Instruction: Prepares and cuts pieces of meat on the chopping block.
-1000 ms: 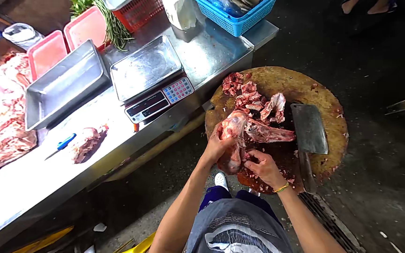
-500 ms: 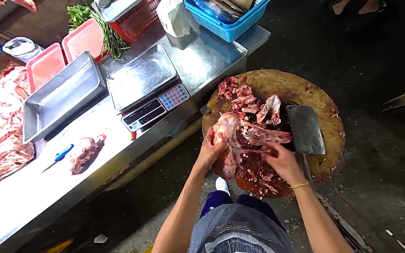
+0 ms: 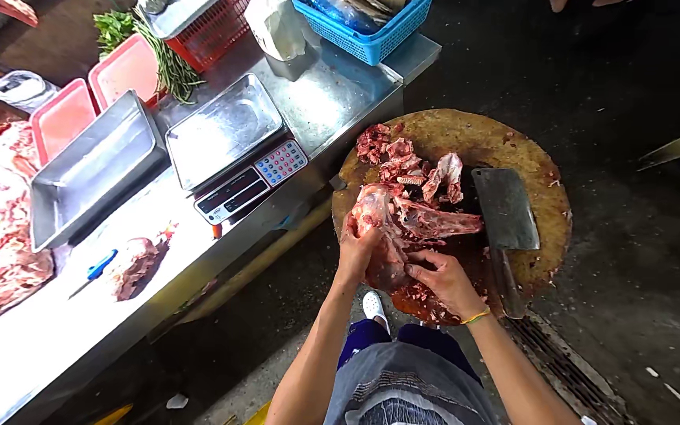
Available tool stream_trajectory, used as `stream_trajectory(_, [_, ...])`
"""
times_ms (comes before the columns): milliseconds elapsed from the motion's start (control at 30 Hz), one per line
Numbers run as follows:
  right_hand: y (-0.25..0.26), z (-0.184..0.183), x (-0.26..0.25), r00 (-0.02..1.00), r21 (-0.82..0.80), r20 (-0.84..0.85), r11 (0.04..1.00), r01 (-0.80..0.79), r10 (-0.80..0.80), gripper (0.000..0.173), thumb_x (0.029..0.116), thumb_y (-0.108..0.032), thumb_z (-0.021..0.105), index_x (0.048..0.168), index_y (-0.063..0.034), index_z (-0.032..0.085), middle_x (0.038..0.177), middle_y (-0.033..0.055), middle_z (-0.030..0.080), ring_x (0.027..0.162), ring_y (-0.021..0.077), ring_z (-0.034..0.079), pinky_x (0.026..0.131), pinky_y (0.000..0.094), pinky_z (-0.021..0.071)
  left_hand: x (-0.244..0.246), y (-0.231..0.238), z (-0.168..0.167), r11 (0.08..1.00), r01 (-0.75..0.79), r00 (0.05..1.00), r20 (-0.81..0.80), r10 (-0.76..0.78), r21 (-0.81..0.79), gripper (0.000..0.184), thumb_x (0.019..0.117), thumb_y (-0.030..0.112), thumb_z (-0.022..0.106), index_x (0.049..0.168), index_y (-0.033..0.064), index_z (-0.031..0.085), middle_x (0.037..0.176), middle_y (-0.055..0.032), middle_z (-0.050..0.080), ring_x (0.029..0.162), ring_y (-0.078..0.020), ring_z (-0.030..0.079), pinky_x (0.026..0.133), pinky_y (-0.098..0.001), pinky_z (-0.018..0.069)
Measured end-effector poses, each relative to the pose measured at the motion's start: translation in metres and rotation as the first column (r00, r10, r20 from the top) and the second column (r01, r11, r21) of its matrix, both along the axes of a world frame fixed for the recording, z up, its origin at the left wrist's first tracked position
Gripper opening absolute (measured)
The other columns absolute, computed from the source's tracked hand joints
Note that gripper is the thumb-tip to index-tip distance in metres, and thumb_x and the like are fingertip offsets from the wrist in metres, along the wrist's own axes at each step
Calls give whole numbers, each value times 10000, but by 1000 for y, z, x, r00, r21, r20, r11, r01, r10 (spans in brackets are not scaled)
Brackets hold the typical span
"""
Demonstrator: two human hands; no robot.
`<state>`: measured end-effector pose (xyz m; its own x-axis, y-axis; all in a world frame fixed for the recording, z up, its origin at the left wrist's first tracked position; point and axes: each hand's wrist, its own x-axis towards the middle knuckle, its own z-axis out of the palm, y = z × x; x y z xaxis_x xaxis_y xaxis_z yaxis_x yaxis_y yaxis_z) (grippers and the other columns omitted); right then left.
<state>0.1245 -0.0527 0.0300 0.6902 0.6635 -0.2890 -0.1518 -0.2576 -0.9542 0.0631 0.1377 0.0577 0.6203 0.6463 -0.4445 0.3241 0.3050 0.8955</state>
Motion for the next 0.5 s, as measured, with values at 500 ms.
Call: stream_trajectory(500, [-44, -10, 41, 921, -139, 390, 989, 54, 4, 259, 986, -233, 643, 1124, -44, 757, 1224, 134, 697, 1129, 198, 679, 946, 341, 585, 8, -14, -26, 890, -322, 947, -106, 304, -324, 376, 1040, 288, 549, 1295, 11, 551, 1005, -201, 703, 878, -287, 720, 771, -466, 616])
